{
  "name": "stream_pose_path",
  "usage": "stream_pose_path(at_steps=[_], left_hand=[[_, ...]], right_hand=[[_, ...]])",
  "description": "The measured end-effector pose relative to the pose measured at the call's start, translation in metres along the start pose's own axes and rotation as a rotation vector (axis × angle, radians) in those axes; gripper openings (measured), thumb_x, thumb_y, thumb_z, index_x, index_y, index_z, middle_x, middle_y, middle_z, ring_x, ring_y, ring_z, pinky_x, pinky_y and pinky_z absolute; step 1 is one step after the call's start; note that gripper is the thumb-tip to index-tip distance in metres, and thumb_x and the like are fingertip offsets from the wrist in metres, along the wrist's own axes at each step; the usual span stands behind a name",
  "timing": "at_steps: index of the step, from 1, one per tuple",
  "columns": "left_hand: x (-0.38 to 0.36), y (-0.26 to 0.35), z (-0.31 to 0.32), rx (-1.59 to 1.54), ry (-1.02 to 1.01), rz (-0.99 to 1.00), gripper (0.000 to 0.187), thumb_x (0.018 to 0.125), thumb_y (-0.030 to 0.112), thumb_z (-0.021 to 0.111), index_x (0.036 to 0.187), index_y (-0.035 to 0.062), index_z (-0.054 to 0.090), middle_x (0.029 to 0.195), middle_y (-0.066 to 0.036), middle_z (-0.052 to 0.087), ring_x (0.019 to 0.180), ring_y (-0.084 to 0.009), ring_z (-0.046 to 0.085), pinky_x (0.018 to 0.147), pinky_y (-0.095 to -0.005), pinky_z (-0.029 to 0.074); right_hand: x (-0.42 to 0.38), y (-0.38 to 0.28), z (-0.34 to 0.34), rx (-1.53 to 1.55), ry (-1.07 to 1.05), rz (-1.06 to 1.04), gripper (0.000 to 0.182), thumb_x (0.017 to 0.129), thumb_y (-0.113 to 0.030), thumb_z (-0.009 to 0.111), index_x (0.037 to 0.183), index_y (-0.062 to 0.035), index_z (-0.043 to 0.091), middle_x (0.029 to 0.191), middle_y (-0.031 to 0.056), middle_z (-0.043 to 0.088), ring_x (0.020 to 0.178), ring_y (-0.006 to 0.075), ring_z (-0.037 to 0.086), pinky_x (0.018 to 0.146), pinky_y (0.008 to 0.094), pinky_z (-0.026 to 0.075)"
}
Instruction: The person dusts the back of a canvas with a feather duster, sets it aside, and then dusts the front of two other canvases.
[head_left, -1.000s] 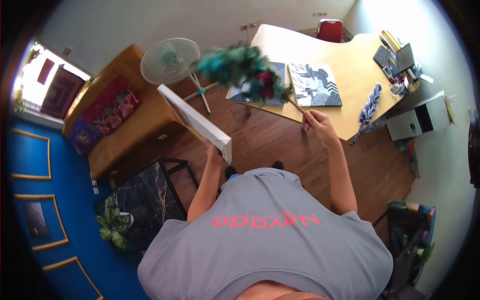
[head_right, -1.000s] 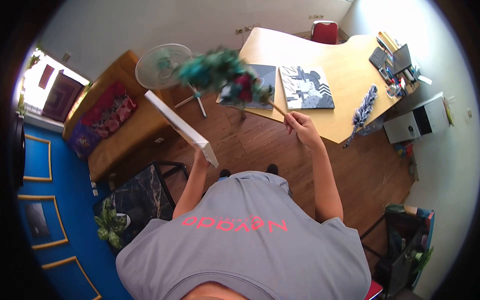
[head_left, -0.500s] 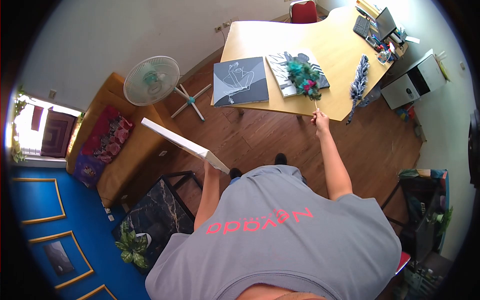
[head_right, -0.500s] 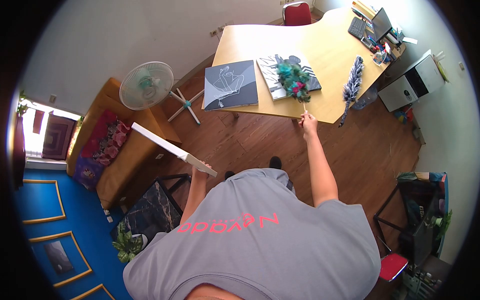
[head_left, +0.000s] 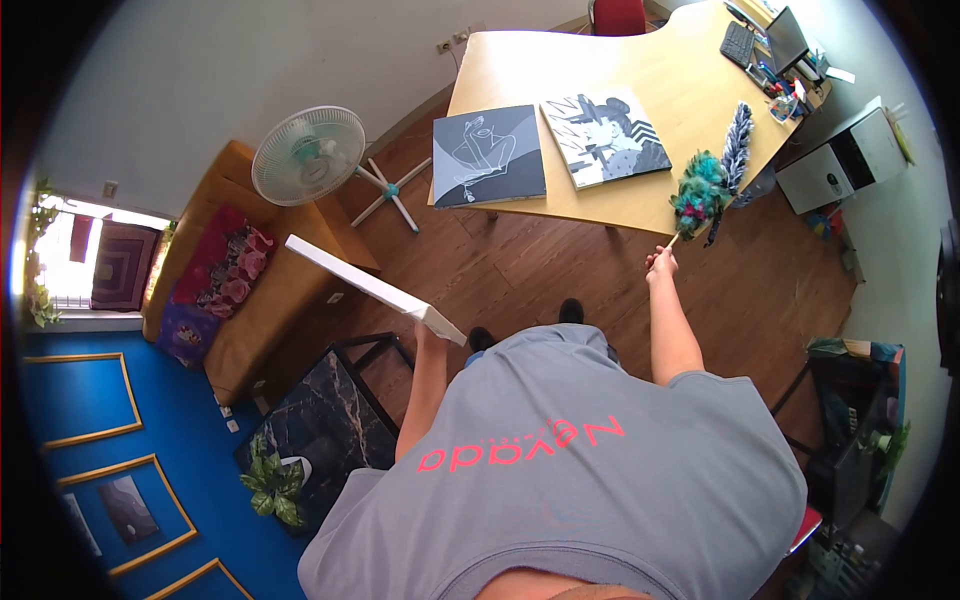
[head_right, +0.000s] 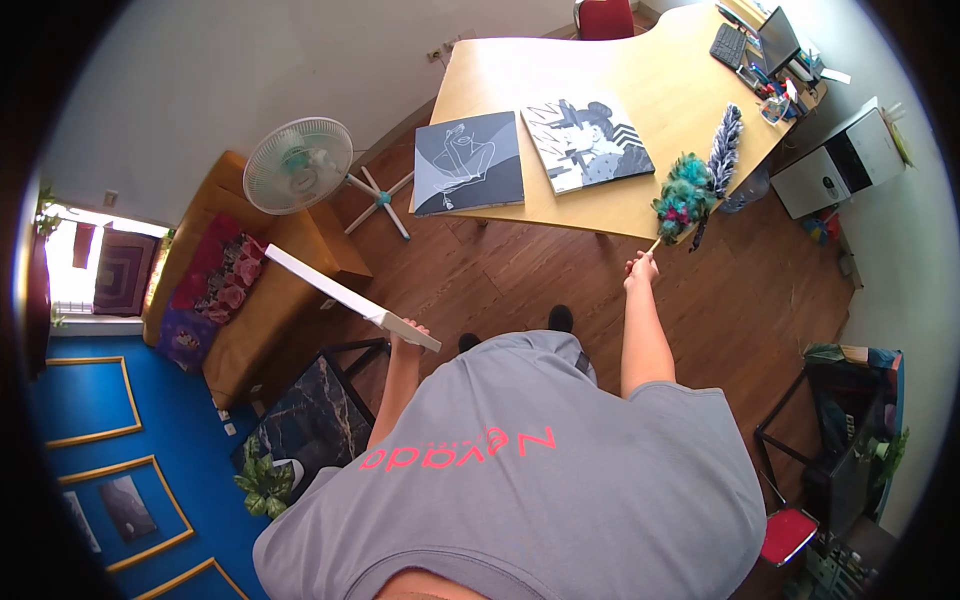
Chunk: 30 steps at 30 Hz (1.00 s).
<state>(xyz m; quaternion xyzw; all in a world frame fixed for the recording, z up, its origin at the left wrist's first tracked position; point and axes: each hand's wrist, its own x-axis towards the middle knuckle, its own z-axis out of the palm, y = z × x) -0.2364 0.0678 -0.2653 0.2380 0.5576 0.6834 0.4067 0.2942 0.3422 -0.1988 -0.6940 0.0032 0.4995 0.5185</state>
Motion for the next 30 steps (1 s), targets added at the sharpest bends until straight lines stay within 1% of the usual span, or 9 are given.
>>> stream_pose_path(at_steps=[2, 9, 15, 17, 20, 24, 25, 27, 30], left_hand=[[-0.013, 0.056, 0.037, -0.499, 0.415, -0.54, 0.03, 0.092, 0.04, 0.05, 0.073, 0.0168, 0.053, 0.065, 0.0, 0.049, 0.057, -0.024, 0.049, 0.061, -0.0437, 0.042], [-0.002, 0.014, -0.005, -0.558, 0.48, -0.54, 0.032, 0.094, 0.041, 0.048, 0.083, 0.0136, 0.062, 0.073, -0.004, 0.06, 0.061, -0.0255, 0.055, 0.063, -0.0444, 0.044], [0.001, -0.019, -0.043, -0.777, 0.177, -0.502, 0.045, 0.097, 0.047, 0.047, 0.109, 0.0089, 0.069, 0.097, -0.011, 0.071, 0.082, -0.0295, 0.066, 0.079, -0.0464, 0.049], [0.006, -0.037, -0.062, -0.963, -0.312, -0.45, 0.047, 0.099, 0.047, 0.046, 0.114, 0.0078, 0.068, 0.105, -0.013, 0.072, 0.091, -0.0329, 0.068, 0.088, -0.0485, 0.049], [0.004, -0.036, -0.059, -1.017, -0.338, -0.426, 0.047, 0.1, 0.045, 0.046, 0.118, 0.0073, 0.067, 0.108, -0.014, 0.071, 0.098, -0.0344, 0.067, 0.094, -0.0493, 0.049], [-0.003, -0.014, -0.029, -1.043, -0.576, -0.322, 0.047, 0.101, 0.045, 0.046, 0.12, 0.0063, 0.065, 0.111, -0.014, 0.07, 0.102, -0.0336, 0.066, 0.095, -0.0487, 0.048], [-0.001, -0.016, -0.029, -1.043, -0.595, -0.324, 0.047, 0.101, 0.045, 0.047, 0.12, 0.006, 0.065, 0.112, -0.014, 0.07, 0.103, -0.0333, 0.065, 0.096, -0.0484, 0.048], [0.002, -0.011, -0.023, -1.041, -0.708, -0.34, 0.048, 0.1, 0.045, 0.049, 0.123, 0.0059, 0.062, 0.114, -0.014, 0.069, 0.106, -0.0328, 0.064, 0.097, -0.0481, 0.047], [-0.004, 0.028, 0.01, -1.075, -0.801, -0.318, 0.048, 0.099, 0.046, 0.052, 0.123, 0.0058, 0.061, 0.113, -0.015, 0.068, 0.105, -0.0331, 0.064, 0.096, -0.0486, 0.047]], right_hand=[[0.007, 0.007, -0.006, -0.022, -0.004, 0.02, 0.034, 0.104, -0.04, 0.046, 0.092, -0.0129, 0.062, 0.068, -0.0013, 0.052, 0.049, 0.0124, 0.051, 0.047, 0.026, 0.043], [0.021, 0.019, -0.005, -0.208, -0.057, -0.002, 0.04, 0.102, -0.044, 0.049, 0.104, -0.0045, 0.058, 0.077, 0.0085, 0.065, 0.058, 0.021, 0.061, 0.053, 0.0342, 0.048], [0.016, 0.049, -0.02, -0.182, -0.082, 0.051, 0.073, 0.098, -0.066, 0.032, 0.122, 0.0002, 0.051, 0.089, 0.0165, 0.069, 0.082, 0.0293, 0.066, 0.082, 0.0444, 0.049], [0.003, 0.059, -0.026, -0.139, -0.057, 0.093, 0.088, 0.095, -0.074, 0.021, 0.133, 0.0021, 0.045, 0.104, 0.0217, 0.067, 0.095, 0.0348, 0.063, 0.092, 0.0471, 0.047], [-0.004, 0.086, -0.041, -0.03, 0.019, 0.245, 0.092, 0.094, -0.075, 0.021, 0.138, 0.0024, 0.041, 0.112, 0.0225, 0.065, 0.097, 0.0373, 0.063, 0.093, 0.0504, 0.046], [-0.025, 0.123, -0.047, -0.381, -0.033, 0.432, 0.07, 0.097, -0.056, 0.039, 0.137, 0.0018, 0.045, 0.113, 0.0204, 0.064, 0.1, 0.0393, 0.063, 0.091, 0.0536, 0.045], [-0.041, 0.125, -0.042, -0.513, -0.08, 0.356, 0.053, 0.096, -0.042, 0.05, 0.126, 0.0013, 0.054, 0.102, 0.0163, 0.068, 0.09, 0.0319, 0.067, 0.08, 0.045, 0.051], [-0.058, 0.117, -0.026, -0.671, -0.37, 0.168, 0.041, 0.095, -0.036, 0.056, 0.113, -0.0002, 0.06, 0.089, 0.0106, 0.069, 0.078, 0.022, 0.068, 0.066, 0.0341, 0.052], [-0.092, 0.09, 0.032, -0.63, -0.751, -0.383, 0.025, 0.093, -0.022, 0.064, 0.107, -0.002, 0.061, 0.079, 0.0065, 0.068, 0.07, 0.0149, 0.066, 0.059, 0.0288, 0.051]])
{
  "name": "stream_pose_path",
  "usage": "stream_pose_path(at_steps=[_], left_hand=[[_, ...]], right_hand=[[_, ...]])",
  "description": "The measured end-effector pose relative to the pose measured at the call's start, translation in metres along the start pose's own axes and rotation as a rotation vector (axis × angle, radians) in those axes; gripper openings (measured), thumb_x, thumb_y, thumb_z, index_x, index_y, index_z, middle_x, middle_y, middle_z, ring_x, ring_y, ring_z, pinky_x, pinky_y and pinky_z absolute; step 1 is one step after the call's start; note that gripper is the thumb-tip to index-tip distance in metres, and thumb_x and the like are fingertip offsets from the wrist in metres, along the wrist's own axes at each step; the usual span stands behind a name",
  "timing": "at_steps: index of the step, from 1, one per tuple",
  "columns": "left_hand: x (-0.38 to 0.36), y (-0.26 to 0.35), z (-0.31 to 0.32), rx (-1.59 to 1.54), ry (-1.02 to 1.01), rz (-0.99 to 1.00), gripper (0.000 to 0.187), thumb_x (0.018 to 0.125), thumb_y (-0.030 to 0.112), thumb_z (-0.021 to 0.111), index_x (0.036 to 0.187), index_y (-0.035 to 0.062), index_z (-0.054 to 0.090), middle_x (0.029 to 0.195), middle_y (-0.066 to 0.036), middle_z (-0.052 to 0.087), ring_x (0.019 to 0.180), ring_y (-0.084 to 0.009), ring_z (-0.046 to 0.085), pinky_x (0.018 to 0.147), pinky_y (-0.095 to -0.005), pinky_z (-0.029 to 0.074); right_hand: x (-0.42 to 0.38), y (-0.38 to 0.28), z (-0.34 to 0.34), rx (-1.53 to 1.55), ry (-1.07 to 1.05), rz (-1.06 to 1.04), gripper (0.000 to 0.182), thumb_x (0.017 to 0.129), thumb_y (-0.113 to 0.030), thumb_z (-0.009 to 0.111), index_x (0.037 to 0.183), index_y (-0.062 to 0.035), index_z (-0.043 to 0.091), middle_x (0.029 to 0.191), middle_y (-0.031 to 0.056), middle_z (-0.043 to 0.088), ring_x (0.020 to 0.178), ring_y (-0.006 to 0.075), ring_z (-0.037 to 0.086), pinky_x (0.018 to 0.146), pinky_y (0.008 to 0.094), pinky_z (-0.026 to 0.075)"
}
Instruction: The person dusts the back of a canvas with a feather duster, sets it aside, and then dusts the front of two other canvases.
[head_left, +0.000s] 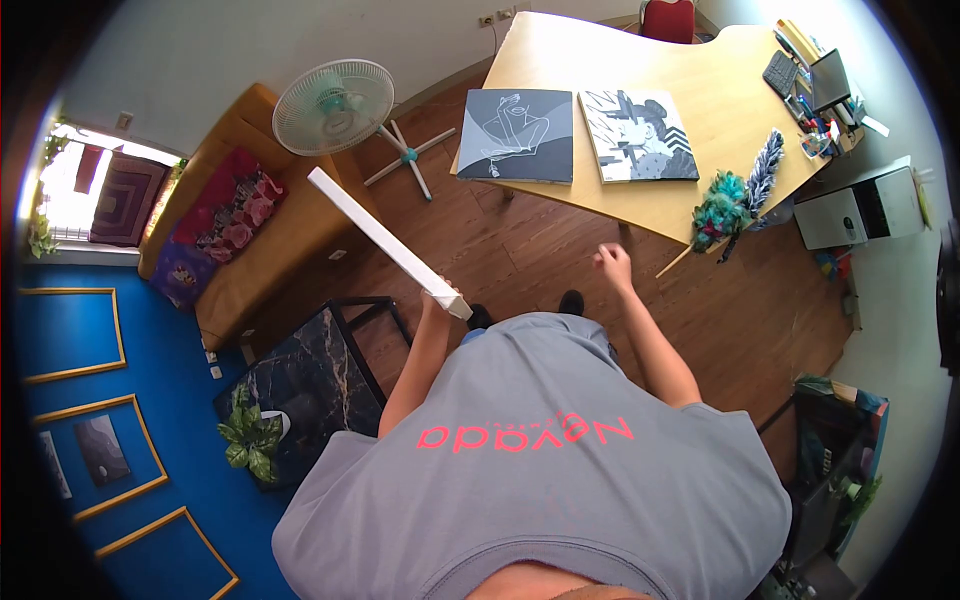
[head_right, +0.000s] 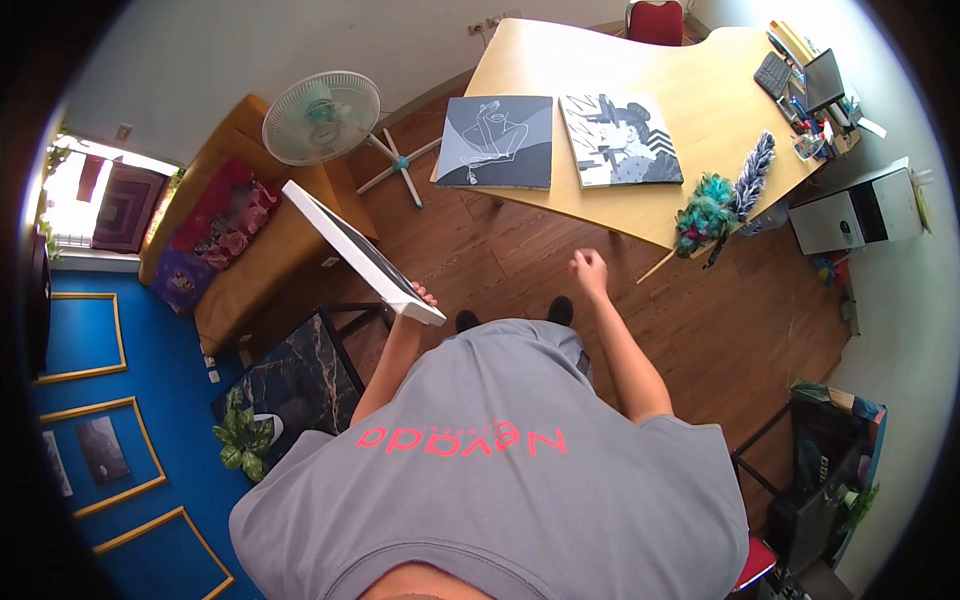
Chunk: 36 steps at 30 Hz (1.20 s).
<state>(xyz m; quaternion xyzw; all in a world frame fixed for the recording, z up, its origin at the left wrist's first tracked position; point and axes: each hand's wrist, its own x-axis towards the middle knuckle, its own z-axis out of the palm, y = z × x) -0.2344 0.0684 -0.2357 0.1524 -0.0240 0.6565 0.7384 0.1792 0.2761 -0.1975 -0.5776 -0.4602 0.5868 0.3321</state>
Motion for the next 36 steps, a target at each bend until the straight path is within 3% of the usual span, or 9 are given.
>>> stream_pose_path(at_steps=[4, 5, 12, 18, 23, 26, 27, 31, 36], left_hand=[[0.005, -0.007, -0.004, -0.09, 0.293, 0.064, 0.041, 0.095, 0.043, 0.047, 0.1, 0.0065, 0.067, 0.089, -0.017, 0.069, 0.082, -0.0412, 0.068, 0.072, -0.0615, 0.055], [0.016, -0.004, 0.002, -0.059, 0.002, -0.062, 0.047, 0.095, 0.047, 0.058, 0.114, 0.0041, 0.061, 0.106, -0.014, 0.068, 0.102, -0.0326, 0.065, 0.093, -0.0496, 0.048], [0.05, -0.02, 0.043, -0.063, 0.146, -0.212, 0.058, 0.092, 0.056, 0.056, 0.11, 0.0003, 0.06, 0.096, -0.013, 0.066, 0.087, -0.0283, 0.065, 0.085, -0.0447, 0.051], [0.048, -0.016, 0.084, -0.021, 0.346, -0.351, 0.061, 0.091, 0.058, 0.054, 0.106, -0.0011, 0.061, 0.088, -0.012, 0.065, 0.078, -0.0277, 0.065, 0.077, -0.0421, 0.053], [0.036, -0.008, 0.111, 0.121, 0.612, -0.478, 0.067, 0.089, 0.064, 0.052, 0.098, -0.0028, 0.059, 0.077, -0.009, 0.061, 0.063, -0.0217, 0.06, 0.062, -0.0338, 0.054], [0.027, -0.002, 0.09, 0.177, 0.638, -0.637, 0.066, 0.089, 0.063, 0.053, 0.097, -0.0019, 0.058, 0.076, -0.009, 0.061, 0.059, -0.021, 0.06, 0.055, -0.032, 0.052], [0.027, -0.004, 0.094, 0.252, 0.703, -0.656, 0.064, 0.089, 0.064, 0.05, 0.084, 0.001, 0.06, 0.065, -0.005, 0.057, 0.054, -0.0176, 0.057, 0.055, -0.0297, 0.051], [0.022, -0.009, 0.102, 0.18, 0.669, -0.621, 0.058, 0.091, 0.056, 0.054, 0.097, -0.0009, 0.06, 0.074, -0.009, 0.06, 0.059, -0.0203, 0.06, 0.057, -0.0325, 0.054], [0.013, -0.024, 0.088, 0.095, 0.6, -0.589, 0.05, 0.093, 0.044, 0.06, 0.109, -0.0032, 0.058, 0.088, -0.016, 0.066, 0.07, -0.0267, 0.067, 0.064, -0.0373, 0.059]], right_hand=[[-0.061, -0.19, 0.059, -0.36, -0.154, -0.624, 0.046, 0.089, -0.011, 0.068, 0.131, -0.0075, 0.051, 0.1, 0.0128, 0.065, 0.092, 0.0229, 0.065, 0.083, 0.0373, 0.051], [-0.077, -0.225, 0.07, -0.422, -0.211, -0.789, 0.057, 0.086, -0.009, 0.068, 0.139, -0.0104, 0.046, 0.113, 0.0154, 0.063, 0.105, 0.0269, 0.062, 0.095, 0.0404, 0.047], [-0.136, -0.333, 0.115, -0.9, -0.466, -1.329, 0.089, 0.079, 0.003, 0.065, 0.153, -0.0336, 0.031, 0.159, 0.0092, 0.023, 0.149, 0.0279, 0.019, 0.12, 0.0497, 0.015], [-0.128, -0.334, 0.141, -1.114, -0.54, -1.307, 0.093, 0.08, 0.008, 0.062, 0.149, -0.0479, 0.033, 0.165, 0.0038, 0.007, 0.153, 0.0281, 0.008, 0.124, 0.0533, 0.003], [-0.115, -0.322, 0.139, -1.007, -0.57, -1.393, 0.049, 0.081, -0.015, 0.075, 0.128, -0.02, 0.061, 0.137, 0.0094, 0.051, 0.139, 0.0258, 0.039, 0.121, 0.0541, 0.011], [-0.115, -0.322, 0.133, -0.916, -0.586, -1.262, 0.039, 0.08, -0.018, 0.076, 0.117, -0.0128, 0.063, 0.124, 0.0092, 0.054, 0.128, 0.0267, 0.046, 0.118, 0.0507, 0.017], [-0.117, -0.322, 0.131, -0.857, -0.521, -1.289, 0.044, 0.078, -0.022, 0.079, 0.115, -0.0099, 0.058, 0.119, 0.0093, 0.052, 0.123, 0.0276, 0.047, 0.114, 0.0475, 0.021], [-0.122, -0.325, 0.117, -0.765, -0.398, -1.188, 0.079, 0.072, -0.036, 0.084, 0.137, -0.0172, 0.043, 0.138, 0.011, 0.041, 0.133, 0.0332, 0.036, 0.114, 0.0463, 0.024], [-0.128, -0.338, 0.097, -0.858, -0.392, -1.313, 0.071, 0.07, -0.032, 0.085, 0.132, -0.0218, 0.052, 0.134, 0.0092, 0.048, 0.127, 0.0295, 0.043, 0.113, 0.0445, 0.027]])
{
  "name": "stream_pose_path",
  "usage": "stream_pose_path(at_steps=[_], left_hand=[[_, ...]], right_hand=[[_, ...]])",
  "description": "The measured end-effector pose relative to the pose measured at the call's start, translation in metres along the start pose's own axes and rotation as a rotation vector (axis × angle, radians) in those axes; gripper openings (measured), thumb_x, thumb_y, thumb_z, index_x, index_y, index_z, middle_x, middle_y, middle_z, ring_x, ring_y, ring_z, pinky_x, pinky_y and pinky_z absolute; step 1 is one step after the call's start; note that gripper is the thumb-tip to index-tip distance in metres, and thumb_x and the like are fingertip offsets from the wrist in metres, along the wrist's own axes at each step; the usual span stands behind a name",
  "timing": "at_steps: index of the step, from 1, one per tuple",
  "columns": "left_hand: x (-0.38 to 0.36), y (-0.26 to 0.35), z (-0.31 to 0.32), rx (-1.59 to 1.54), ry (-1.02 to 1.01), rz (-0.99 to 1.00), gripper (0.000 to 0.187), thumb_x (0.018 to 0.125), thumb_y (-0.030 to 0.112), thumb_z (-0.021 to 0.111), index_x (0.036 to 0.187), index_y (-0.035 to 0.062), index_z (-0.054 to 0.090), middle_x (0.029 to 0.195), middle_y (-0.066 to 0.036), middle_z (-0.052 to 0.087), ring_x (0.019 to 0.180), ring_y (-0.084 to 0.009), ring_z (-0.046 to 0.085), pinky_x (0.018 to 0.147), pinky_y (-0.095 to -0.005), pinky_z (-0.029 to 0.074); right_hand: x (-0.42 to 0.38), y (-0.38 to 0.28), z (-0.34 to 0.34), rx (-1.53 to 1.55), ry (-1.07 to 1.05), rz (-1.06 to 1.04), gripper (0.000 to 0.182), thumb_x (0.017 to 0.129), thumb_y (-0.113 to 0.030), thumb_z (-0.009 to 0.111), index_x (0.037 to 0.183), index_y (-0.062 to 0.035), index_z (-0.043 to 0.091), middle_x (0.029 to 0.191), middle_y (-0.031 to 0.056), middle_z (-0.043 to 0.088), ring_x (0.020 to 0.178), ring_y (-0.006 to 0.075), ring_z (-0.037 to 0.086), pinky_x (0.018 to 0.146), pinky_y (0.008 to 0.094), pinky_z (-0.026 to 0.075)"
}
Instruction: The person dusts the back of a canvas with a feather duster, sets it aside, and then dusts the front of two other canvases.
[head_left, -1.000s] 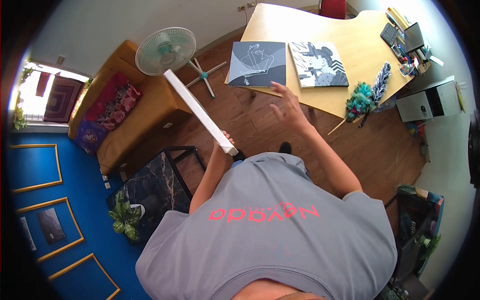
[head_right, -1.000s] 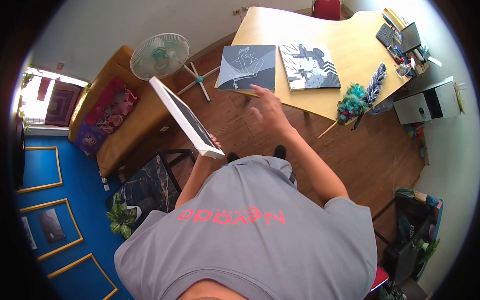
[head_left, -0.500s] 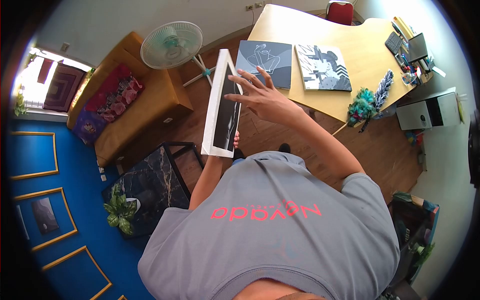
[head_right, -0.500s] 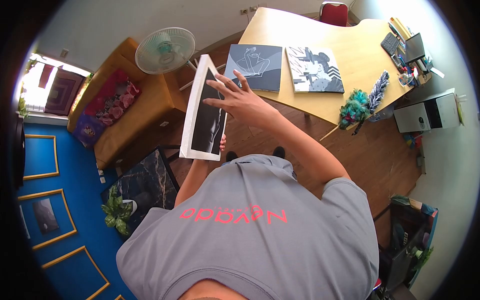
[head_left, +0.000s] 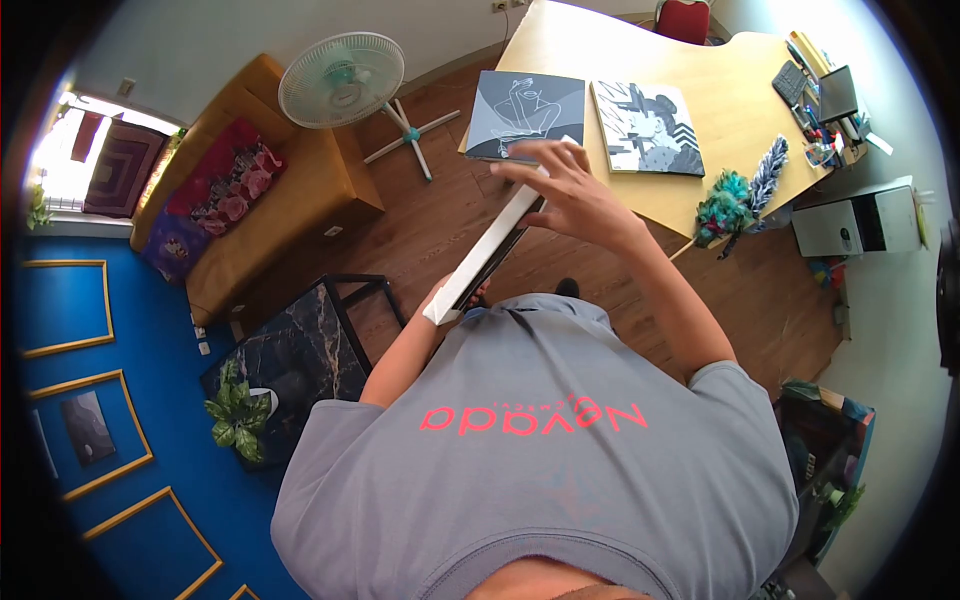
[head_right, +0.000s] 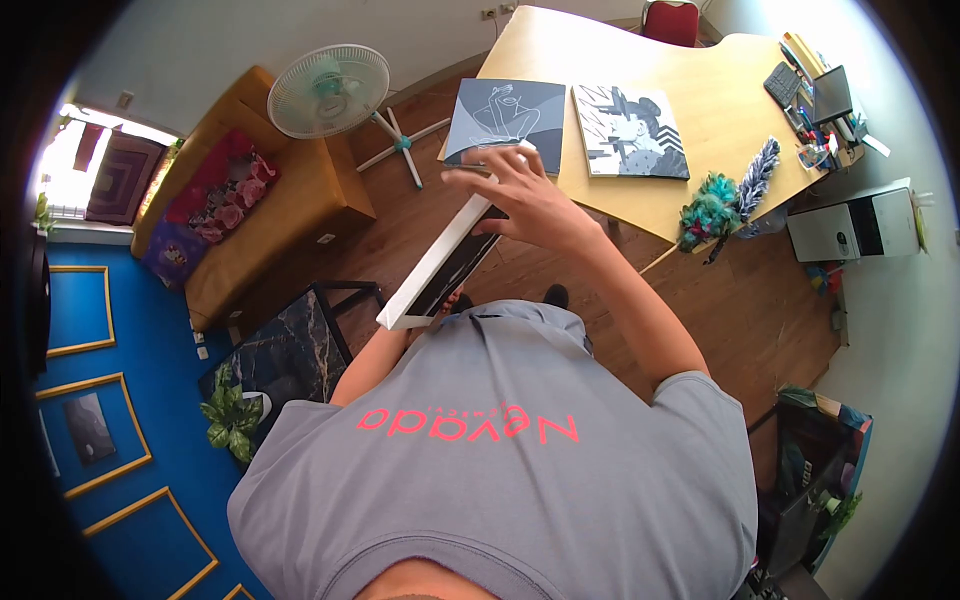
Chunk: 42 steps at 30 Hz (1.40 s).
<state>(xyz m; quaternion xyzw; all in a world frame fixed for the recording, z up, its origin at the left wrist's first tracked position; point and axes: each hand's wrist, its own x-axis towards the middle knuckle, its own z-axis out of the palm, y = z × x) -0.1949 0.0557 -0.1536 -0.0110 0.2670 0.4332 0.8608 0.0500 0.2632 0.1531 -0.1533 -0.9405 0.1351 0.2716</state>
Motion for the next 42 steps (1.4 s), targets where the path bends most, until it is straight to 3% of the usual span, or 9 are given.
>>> stream_pose_path(at_steps=[3, 11, 13, 14, 17, 22, 26, 31, 42], left_hand=[[0.007, 0.001, 0.014, 0.043, -0.037, -0.019, 0.048, 0.093, 0.04, 0.062, 0.114, -0.0036, 0.057, 0.094, -0.018, 0.067, 0.075, -0.0296, 0.069, 0.067, -0.0395, 0.06], [-0.025, 0.087, 0.086, 0.631, -0.167, -0.178, 0.067, 0.093, 0.021, 0.063, 0.149, 0.0022, 0.032, 0.137, -0.031, 0.052, 0.106, -0.0513, 0.063, 0.089, -0.0574, 0.056], [-0.043, 0.109, 0.098, 0.668, -0.049, -0.039, 0.074, 0.097, 0.042, 0.056, 0.155, 0.0085, 0.023, 0.133, -0.029, 0.056, 0.105, -0.0539, 0.062, 0.092, -0.0643, 0.051], [-0.05, 0.121, 0.103, 0.537, -0.118, -0.028, 0.084, 0.095, 0.069, 0.035, 0.153, 0.0077, 0.03, 0.124, -0.027, 0.062, 0.109, -0.0521, 0.061, 0.097, -0.0612, 0.049], [-0.062, 0.135, 0.143, 0.542, -0.094, 0.024, 0.085, 0.094, 0.071, 0.034, 0.133, -0.0026, 0.054, 0.114, -0.029, 0.065, 0.107, -0.0457, 0.065, 0.098, -0.0541, 0.05], [-0.038, 0.146, 0.122, 0.435, -0.132, 0.421, 0.097, 0.085, 0.084, 0.017, 0.122, 0.0089, 0.066, 0.099, -0.012, 0.069, 0.09, -0.0315, 0.068, 0.096, -0.0454, 0.049], [-0.023, 0.119, 0.144, 0.249, 0.245, 0.595, 0.082, 0.094, 0.075, 0.026, 0.136, 0.0111, 0.054, 0.116, -0.01, 0.064, 0.109, -0.0239, 0.06, 0.099, -0.0428, 0.047], [-0.016, 0.095, 0.096, 0.09, 0.095, 0.545, 0.052, 0.102, 0.048, 0.046, 0.13, 0.0057, 0.057, 0.115, -0.006, 0.067, 0.103, -0.0185, 0.065, 0.09, -0.0335, 0.053], [-0.045, 0.112, 0.04, 0.094, 0.21, 0.503, 0.047, 0.103, 0.04, 0.046, 0.128, 0.002, 0.057, 0.115, -0.011, 0.068, 0.097, -0.0203, 0.068, 0.086, -0.0332, 0.057]], right_hand=[[-0.01, 0.022, 0.005, 0.151, -0.188, -0.039, 0.036, 0.074, -0.03, 0.082, 0.101, -0.0103, 0.068, 0.096, 0.0029, 0.065, 0.107, 0.0231, 0.057, 0.107, 0.0399, 0.032], [-0.044, 0.064, -0.013, 0.286, -0.035, 0.41, 0.036, 0.078, -0.029, 0.083, 0.101, -0.0054, 0.068, 0.087, 0.0067, 0.065, 0.086, 0.0206, 0.06, 0.089, 0.0319, 0.041], [-0.055, 0.084, -0.016, 0.436, -0.029, 0.539, 0.036, 0.079, -0.028, 0.082, 0.103, -0.0047, 0.068, 0.086, 0.0058, 0.065, 0.084, 0.0178, 0.059, 0.084, 0.0302, 0.042], [-0.06, 0.095, -0.016, 0.587, -0.022, 0.667, 0.036, 0.08, -0.026, 0.082, 0.104, -0.004, 0.068, 0.085, 0.0049, 0.065, 0.082, 0.015, 0.058, 0.079, 0.0286, 0.044], [-0.071, 0.116, -0.007, 0.685, 0.123, 0.788, 0.037, 0.084, -0.03, 0.08, 0.106, -0.0015, 0.069, 0.085, 0.0008, 0.066, 0.081, 0.0083, 0.056, 0.075, 0.0252, 0.043], [-0.09, 0.13, 0.028, 0.939, 0.265, 1.154, 0.036, 0.093, -0.037, 0.071, 0.104, -0.0034, 0.069, 0.085, -0.0017, 0.066, 0.081, 0.0068, 0.056, 0.077, 0.0244, 0.045], [-0.115, 0.126, 0.073, 1.168, 0.272, 1.321, 0.027, 0.1, -0.026, 0.059, 0.106, -0.0008, 0.068, 0.093, 0.0043, 0.068, 0.079, 0.0113, 0.059, 0.071, 0.0287, 0.048], [-0.125, 0.076, 0.126, 0.889, 0.104, 1.414, 0.041, 0.104, -0.031, 0.051, 0.103, 0.0066, 0.068, 0.084, 0.0072, 0.068, 0.072, 0.0132, 0.057, 0.066, 0.0313, 0.047], [-0.116, 0.027, 0.164, 0.856, 0.181, 1.38, 0.036, 0.105, -0.026, 0.048, 0.104, 0.0054, 0.066, 0.086, 0.0041, 0.066, 0.074, 0.0098, 0.055, 0.067, 0.0293, 0.047]])
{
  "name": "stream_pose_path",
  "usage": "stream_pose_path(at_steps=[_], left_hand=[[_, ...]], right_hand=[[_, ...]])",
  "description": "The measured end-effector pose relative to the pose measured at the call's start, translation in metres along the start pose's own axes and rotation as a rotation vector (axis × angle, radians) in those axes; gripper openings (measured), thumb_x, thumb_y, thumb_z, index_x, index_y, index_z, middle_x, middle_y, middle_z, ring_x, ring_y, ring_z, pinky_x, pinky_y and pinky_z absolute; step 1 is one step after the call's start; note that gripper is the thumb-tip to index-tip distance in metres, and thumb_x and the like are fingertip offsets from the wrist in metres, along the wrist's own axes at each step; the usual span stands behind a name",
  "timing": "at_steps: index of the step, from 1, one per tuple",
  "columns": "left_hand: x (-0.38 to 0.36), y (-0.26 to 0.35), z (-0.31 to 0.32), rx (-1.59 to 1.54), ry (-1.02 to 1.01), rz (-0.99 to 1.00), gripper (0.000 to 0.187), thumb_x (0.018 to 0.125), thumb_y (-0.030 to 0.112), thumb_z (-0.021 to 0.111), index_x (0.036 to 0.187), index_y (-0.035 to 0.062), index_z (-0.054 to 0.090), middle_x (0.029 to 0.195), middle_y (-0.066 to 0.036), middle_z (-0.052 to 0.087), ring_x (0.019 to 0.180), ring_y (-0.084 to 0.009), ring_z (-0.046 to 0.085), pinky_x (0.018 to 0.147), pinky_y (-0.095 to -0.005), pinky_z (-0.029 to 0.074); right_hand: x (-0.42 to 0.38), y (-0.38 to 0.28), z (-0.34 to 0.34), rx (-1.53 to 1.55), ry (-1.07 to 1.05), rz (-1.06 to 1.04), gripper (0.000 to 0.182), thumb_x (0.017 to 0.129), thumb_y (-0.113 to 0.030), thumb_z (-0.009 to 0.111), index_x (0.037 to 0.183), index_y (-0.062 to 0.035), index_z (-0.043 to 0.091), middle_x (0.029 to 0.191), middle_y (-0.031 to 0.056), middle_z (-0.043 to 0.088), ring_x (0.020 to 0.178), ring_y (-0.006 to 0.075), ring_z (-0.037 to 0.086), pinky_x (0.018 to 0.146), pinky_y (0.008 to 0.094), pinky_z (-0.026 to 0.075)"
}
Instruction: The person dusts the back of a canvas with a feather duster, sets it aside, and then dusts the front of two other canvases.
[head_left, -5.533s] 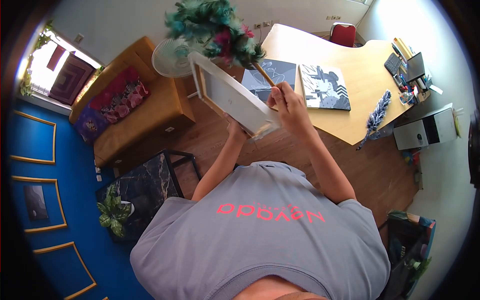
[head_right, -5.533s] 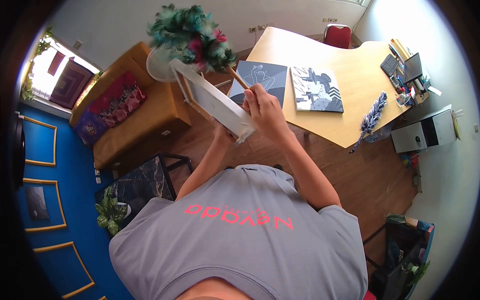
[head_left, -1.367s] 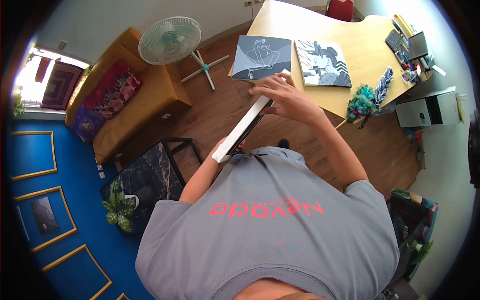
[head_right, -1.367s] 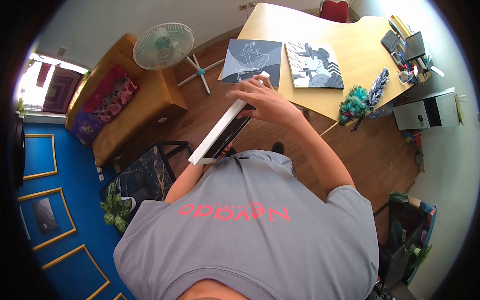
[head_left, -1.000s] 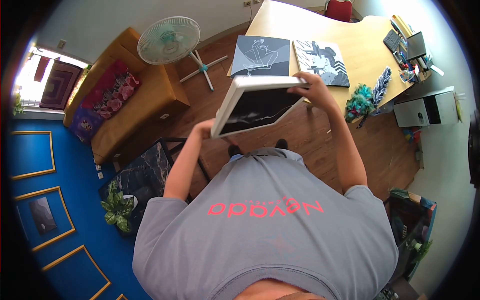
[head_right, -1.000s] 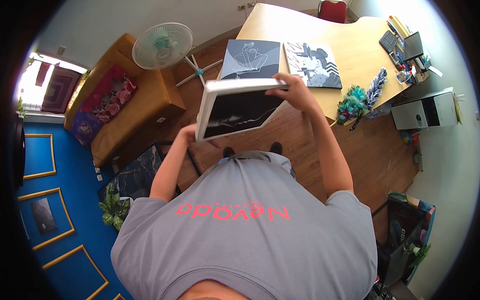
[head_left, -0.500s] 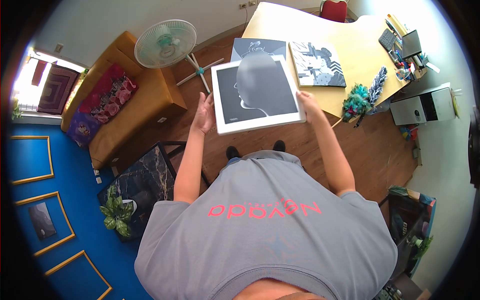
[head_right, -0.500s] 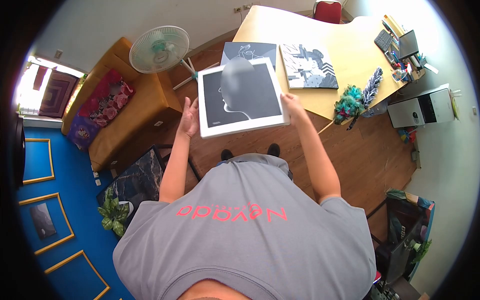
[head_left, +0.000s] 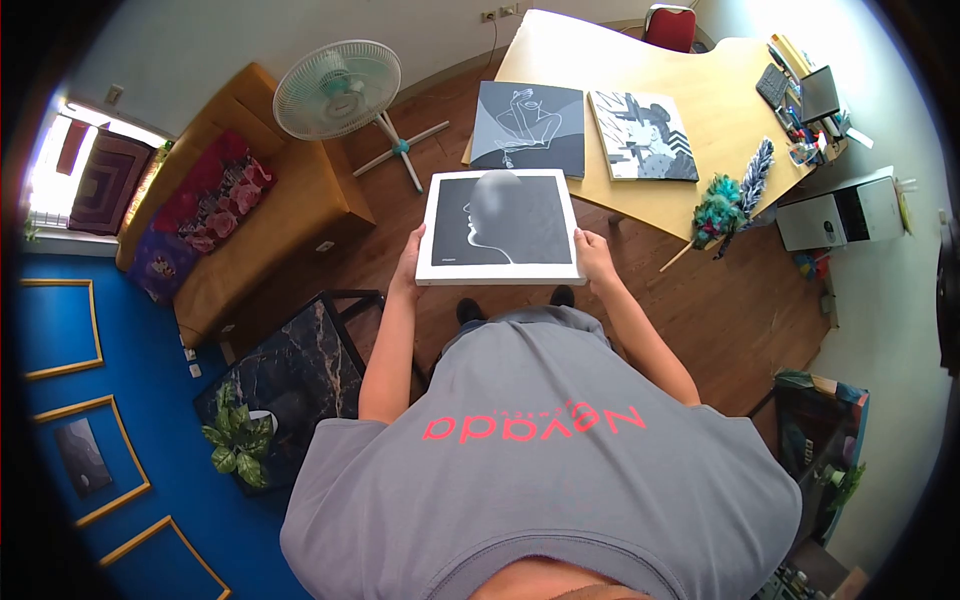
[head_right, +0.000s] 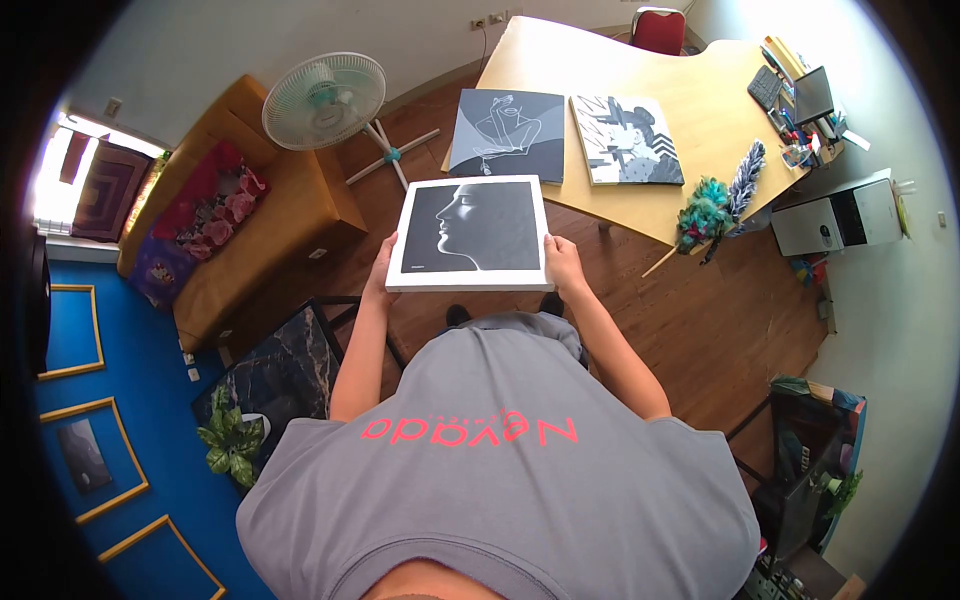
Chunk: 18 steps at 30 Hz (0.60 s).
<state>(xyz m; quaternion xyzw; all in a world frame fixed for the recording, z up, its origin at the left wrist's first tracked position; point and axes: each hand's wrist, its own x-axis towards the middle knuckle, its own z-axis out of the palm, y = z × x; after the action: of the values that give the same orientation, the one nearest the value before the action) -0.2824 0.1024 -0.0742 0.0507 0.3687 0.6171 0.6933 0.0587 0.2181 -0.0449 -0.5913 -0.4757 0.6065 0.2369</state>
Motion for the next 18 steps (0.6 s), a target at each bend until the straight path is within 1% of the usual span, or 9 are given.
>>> stream_pose_path(at_steps=[2, 4, 6, 7, 10, 11, 12, 15, 18], left_hand=[[0.004, 0.002, -0.012, 0.03, 0.054, -0.038, 0.046, 0.103, 0.037, 0.046, 0.13, 0.0, 0.055, 0.115, -0.012, 0.068, 0.097, -0.0225, 0.068, 0.086, -0.034, 0.057], [0.008, 0.013, -0.012, 0.176, 0.11, 0.006, 0.045, 0.104, 0.033, 0.046, 0.136, 0.0024, 0.05, 0.121, -0.013, 0.064, 0.101, -0.0215, 0.066, 0.087, -0.0333, 0.055], [0.02, 0.021, -0.016, 0.282, 0.11, 0.0, 0.045, 0.104, 0.033, 0.046, 0.139, 0.0036, 0.049, 0.124, -0.011, 0.063, 0.103, -0.0195, 0.065, 0.086, -0.0316, 0.054], [0.027, 0.024, -0.017, 0.28, 0.102, -0.007, 0.045, 0.104, 0.033, 0.046, 0.139, 0.0036, 0.049, 0.124, -0.011, 0.063, 0.103, -0.0195, 0.065, 0.086, -0.0316, 0.054], [0.058, 0.026, -0.018, 0.41, 0.077, 0.033, 0.046, 0.104, 0.032, 0.047, 0.139, 0.0026, 0.049, 0.122, -0.009, 0.064, 0.102, -0.0169, 0.065, 0.086, -0.029, 0.052], [0.068, 0.026, -0.019, 0.503, 0.057, 0.042, 0.045, 0.104, 0.03, 0.048, 0.139, 0.0022, 0.049, 0.12, -0.008, 0.065, 0.101, -0.0156, 0.064, 0.086, -0.0281, 0.052], [0.075, 0.026, -0.016, 0.596, 0.035, 0.051, 0.044, 0.104, 0.028, 0.049, 0.139, 0.0018, 0.05, 0.119, -0.007, 0.065, 0.101, -0.0144, 0.064, 0.086, -0.0272, 0.051], [0.075, 0.019, -0.014, 0.585, 0.092, 0.103, 0.042, 0.103, 0.024, 0.051, 0.139, 0.0015, 0.05, 0.118, -0.005, 0.065, 0.101, -0.0122, 0.063, 0.086, -0.0258, 0.05], [0.113, 0.03, -0.003, 0.623, 0.078, 0.117, 0.045, 0.102, 0.021, 0.053, 0.143, 0.0016, 0.047, 0.123, -0.006, 0.063, 0.106, -0.0127, 0.059, 0.091, -0.0261, 0.048]], right_hand=[[-0.001, -0.001, 0.009, -0.004, 0.019, -0.062, 0.036, 0.105, -0.026, 0.048, 0.108, 0.0054, 0.066, 0.088, 0.0052, 0.067, 0.077, 0.0103, 0.058, 0.07, 0.0291, 0.048], [0.004, 0.007, 0.024, 0.01, 0.075, -0.081, 0.035, 0.105, -0.024, 0.048, 0.109, 0.0061, 0.065, 0.09, 0.0077, 0.069, 0.08, 0.0122, 0.06, 0.073, 0.0302, 0.05], [0.015, 0.013, 0.03, -0.037, 0.126, -0.109, 0.035, 0.104, -0.024, 0.047, 0.11, 0.0062, 0.065, 0.092, 0.0105, 0.07, 0.082, 0.0142, 0.061, 0.075, 0.0319, 0.05], [0.023, 0.017, 0.03, -0.079, 0.135, -0.104, 0.035, 0.104, -0.024, 0.047, 0.11, 0.0059, 0.065, 0.094, 0.0141, 0.071, 0.083, 0.0178, 0.064, 0.077, 0.0339, 0.051], [0.043, 0.022, 0.027, -0.153, 0.211, -0.132, 0.035, 0.104, -0.025, 0.048, 0.11, 0.0052, 0.065, 0.095, 0.016, 0.071, 0.085, 0.0207, 0.065, 0.077, 0.035, 0.051], [0.046, 0.025, 0.025, -0.188, 0.237, -0.165, 0.035, 0.103, -0.025, 0.047, 0.111, 0.0045, 0.065, 0.097, 0.0175, 0.071, 0.088, 0.0245, 0.067, 0.079, 0.0365, 0.051], [0.043, 0.025, 0.024, -0.19, 0.248, -0.162, 0.035, 0.103, -0.025, 0.047, 0.111, 0.0045, 0.065, 0.097, 0.0175, 0.071, 0.088, 0.0245, 0.067, 0.079, 0.0365, 0.051], [0.036, 0.031, 0.028, -0.211, 0.3, -0.177, 0.035, 0.104, -0.025, 0.045, 0.112, 0.0028, 0.064, 0.1, 0.0187, 0.07, 0.093, 0.0287, 0.067, 0.083, 0.0377, 0.051], [0.073, 0.024, 0.02, -0.187, 0.301, -0.165, 0.035, 0.104, -0.026, 0.045, 0.112, 0.0026, 0.064, 0.1, 0.0192, 0.07, 0.094, 0.0291, 0.067, 0.083, 0.0381, 0.051]])
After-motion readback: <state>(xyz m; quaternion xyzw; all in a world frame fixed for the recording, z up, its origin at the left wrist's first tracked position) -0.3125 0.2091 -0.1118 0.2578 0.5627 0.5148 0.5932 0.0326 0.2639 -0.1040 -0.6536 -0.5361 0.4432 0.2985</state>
